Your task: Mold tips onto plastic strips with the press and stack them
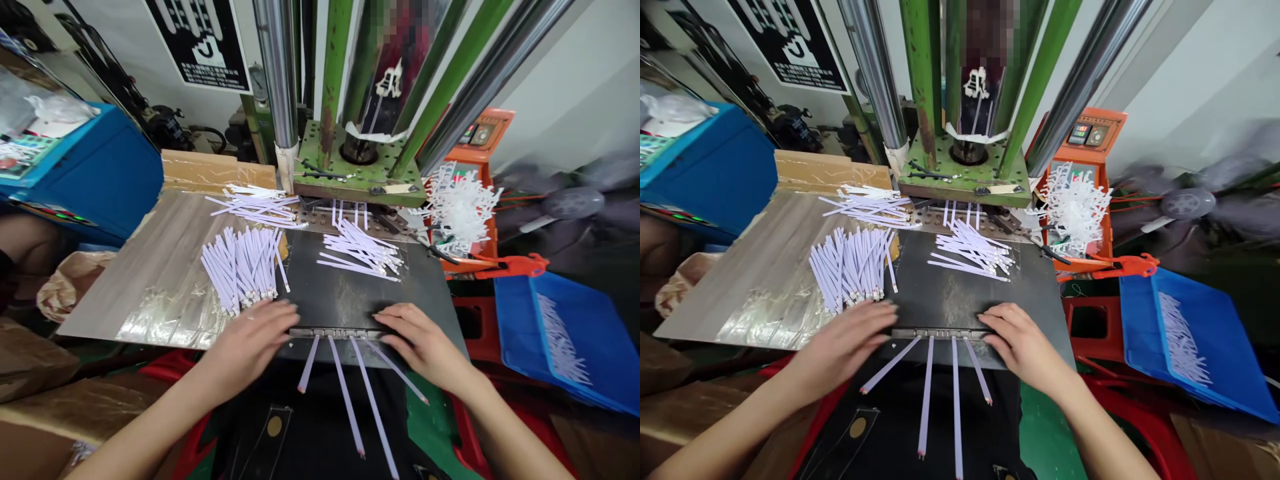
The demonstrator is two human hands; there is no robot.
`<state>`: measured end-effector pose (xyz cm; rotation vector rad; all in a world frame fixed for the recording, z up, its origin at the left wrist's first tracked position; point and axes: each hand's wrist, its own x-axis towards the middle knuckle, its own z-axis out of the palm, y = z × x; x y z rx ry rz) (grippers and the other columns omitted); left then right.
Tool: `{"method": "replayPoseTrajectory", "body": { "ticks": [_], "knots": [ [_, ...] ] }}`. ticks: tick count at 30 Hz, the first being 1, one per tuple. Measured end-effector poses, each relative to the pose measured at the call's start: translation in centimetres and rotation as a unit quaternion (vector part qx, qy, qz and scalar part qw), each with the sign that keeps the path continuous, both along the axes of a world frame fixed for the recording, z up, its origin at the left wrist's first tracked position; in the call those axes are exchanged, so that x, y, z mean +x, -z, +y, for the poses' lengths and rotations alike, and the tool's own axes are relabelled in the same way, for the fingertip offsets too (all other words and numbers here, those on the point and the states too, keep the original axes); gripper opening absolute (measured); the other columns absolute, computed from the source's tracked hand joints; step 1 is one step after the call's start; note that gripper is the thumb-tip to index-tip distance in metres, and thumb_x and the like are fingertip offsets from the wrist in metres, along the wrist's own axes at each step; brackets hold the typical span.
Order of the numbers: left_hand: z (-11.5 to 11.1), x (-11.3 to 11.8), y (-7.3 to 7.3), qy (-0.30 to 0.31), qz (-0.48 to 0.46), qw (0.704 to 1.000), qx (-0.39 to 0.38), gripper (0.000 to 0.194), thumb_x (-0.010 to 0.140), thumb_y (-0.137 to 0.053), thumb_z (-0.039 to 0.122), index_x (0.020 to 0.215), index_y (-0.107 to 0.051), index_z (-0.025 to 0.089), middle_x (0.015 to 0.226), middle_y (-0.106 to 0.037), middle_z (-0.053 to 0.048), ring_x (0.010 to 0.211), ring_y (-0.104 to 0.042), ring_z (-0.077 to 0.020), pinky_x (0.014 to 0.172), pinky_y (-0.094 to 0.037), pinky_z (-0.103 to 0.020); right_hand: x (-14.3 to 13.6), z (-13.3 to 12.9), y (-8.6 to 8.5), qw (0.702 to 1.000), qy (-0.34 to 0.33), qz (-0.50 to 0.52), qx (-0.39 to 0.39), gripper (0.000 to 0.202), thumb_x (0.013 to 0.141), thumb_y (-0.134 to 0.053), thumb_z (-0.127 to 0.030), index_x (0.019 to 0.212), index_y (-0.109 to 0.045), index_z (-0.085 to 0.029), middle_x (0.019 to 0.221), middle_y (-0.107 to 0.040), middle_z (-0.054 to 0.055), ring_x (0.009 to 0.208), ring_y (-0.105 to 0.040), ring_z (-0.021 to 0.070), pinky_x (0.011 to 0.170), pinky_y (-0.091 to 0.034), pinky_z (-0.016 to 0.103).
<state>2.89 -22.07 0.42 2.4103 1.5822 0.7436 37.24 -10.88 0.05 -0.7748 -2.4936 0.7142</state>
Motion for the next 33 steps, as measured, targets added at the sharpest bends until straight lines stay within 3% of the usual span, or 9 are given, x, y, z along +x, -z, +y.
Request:
{"method": "replayPoseTrajectory", "body": {
  "ticks": [4, 7, 10, 13, 18, 22, 27, 30, 33],
  "knots": [
    [-0.4, -6.4, 0.8, -0.339, 0.008, 0.938, -0.076, 0.055, 0.095, -0.046, 0.045, 0.144, -0.041, 0.02, 0.144, -0.05, -0.019, 0.138, -0.041, -0.0398, 0.114, -0.018, -0.07, -3.9, 3.6, -1.7, 0.999, -0.039, 0.012, -0.018, 0.024, 0.099, -0.052, -0.02, 0.119, -0.067, -0.022, 0.111, -0.07, 0.009, 0.104, -0.064, 0.0239, 0.093, -0.054, 0.041],
    [1.5, -7.7, 1.9, -0.422, 0.011, 0.892, -0.161, 0.072, 0.095, -0.035, 0.052, 0.152, -0.028, 0.007, 0.154, -0.03, -0.03, 0.145, -0.02, -0.0475, 0.109, -0.011, -0.076, -11.1, 5.1, -1.1, 0.994, -0.103, -0.043, 0.003, 0.031, 0.097, -0.057, -0.022, 0.127, -0.064, -0.015, 0.125, -0.065, 0.014, 0.122, -0.056, 0.0288, 0.107, -0.045, 0.049],
    [4.0, -6.4, 2.8, -0.385, -0.014, 0.905, -0.181, 0.076, 0.095, -0.033, 0.049, 0.152, -0.022, -0.001, 0.156, -0.022, -0.031, 0.148, -0.013, -0.0442, 0.114, -0.009, -0.069, -17.7, 4.8, -0.2, 0.981, -0.129, -0.145, 0.015, 0.048, 0.097, -0.059, -0.027, 0.139, -0.052, -0.005, 0.142, -0.05, 0.021, 0.139, -0.037, 0.0364, 0.114, -0.033, 0.058],
    [6.0, -4.3, 3.4, -0.326, -0.067, 0.925, -0.184, 0.078, 0.095, -0.033, 0.048, 0.152, -0.019, -0.002, 0.158, -0.014, -0.031, 0.15, -0.007, -0.0385, 0.118, -0.006, -0.063, -20.7, 3.4, 0.1, 0.972, -0.142, -0.188, 0.019, 0.052, 0.101, -0.052, -0.028, 0.144, -0.044, 0.0, 0.149, -0.04, 0.024, 0.144, -0.026, 0.0376, 0.116, -0.025, 0.06],
    [7.3, -1.0, 3.6, -0.221, -0.172, 0.939, -0.201, 0.082, 0.095, -0.029, 0.058, 0.155, -0.014, 0.003, 0.162, 0.0, -0.024, 0.151, 0.004, -0.0289, 0.122, -0.004, -0.053, -18.9, 2.1, -0.2, 0.969, -0.149, -0.197, 0.009, 0.05, 0.101, -0.049, -0.023, 0.143, -0.043, 0.004, 0.145, -0.044, 0.027, 0.145, -0.025, 0.0363, 0.117, -0.026, 0.058],
    [7.0, -0.4, 1.9, -0.195, -0.178, 0.943, -0.2, 0.088, 0.093, -0.037, 0.063, 0.155, -0.017, 0.004, 0.162, 0.002, -0.023, 0.15, 0.004, -0.0304, 0.121, -0.011, -0.054, -14.5, 2.8, -1.2, 0.972, -0.158, -0.175, 0.019, 0.045, 0.098, -0.051, -0.018, 0.141, -0.049, -0.004, 0.145, -0.047, 0.021, 0.142, -0.034, 0.0341, 0.115, -0.034, 0.055],
    [9.0, -3.8, -1.2, -0.12, -0.12, 0.975, -0.145, 0.061, 0.094, -0.041, 0.055, 0.142, -0.05, 0.018, 0.156, -0.037, -0.012, 0.146, -0.031, -0.027, 0.122, -0.022, -0.048, -6.9, 9.3, -3.1, 0.991, -0.03, -0.084, 0.096, 0.034, 0.096, -0.042, -0.013, 0.117, -0.068, -0.014, 0.12, -0.068, 0.013, 0.117, -0.062, 0.026, 0.105, -0.048, 0.044],
    [14.3, -4.5, -1.8, -0.057, -0.043, 0.989, -0.128, 0.05, 0.093, -0.043, 0.04, 0.136, -0.056, 0.017, 0.15, -0.046, -0.01, 0.141, -0.04, -0.0265, 0.122, -0.025, -0.046, -4.9, 16.0, -3.1, 0.972, 0.167, -0.097, 0.135, 0.04, 0.09, -0.039, -0.009, 0.119, -0.065, -0.008, 0.121, -0.066, 0.018, 0.115, -0.062, 0.0304, 0.103, -0.048, 0.048],
    [21.6, -3.0, -1.6, -0.066, 0.007, 0.994, -0.091, 0.054, 0.086, -0.047, 0.021, 0.138, -0.051, 0.006, 0.149, -0.044, -0.019, 0.141, -0.038, -0.0305, 0.12, -0.03, -0.045, -6.3, 22.1, -2.3, 0.949, 0.248, -0.153, 0.121, 0.045, 0.082, -0.043, -0.005, 0.122, -0.061, 0.001, 0.133, -0.056, 0.026, 0.13, -0.048, 0.0367, 0.111, -0.039, 0.051]
  ]
}}
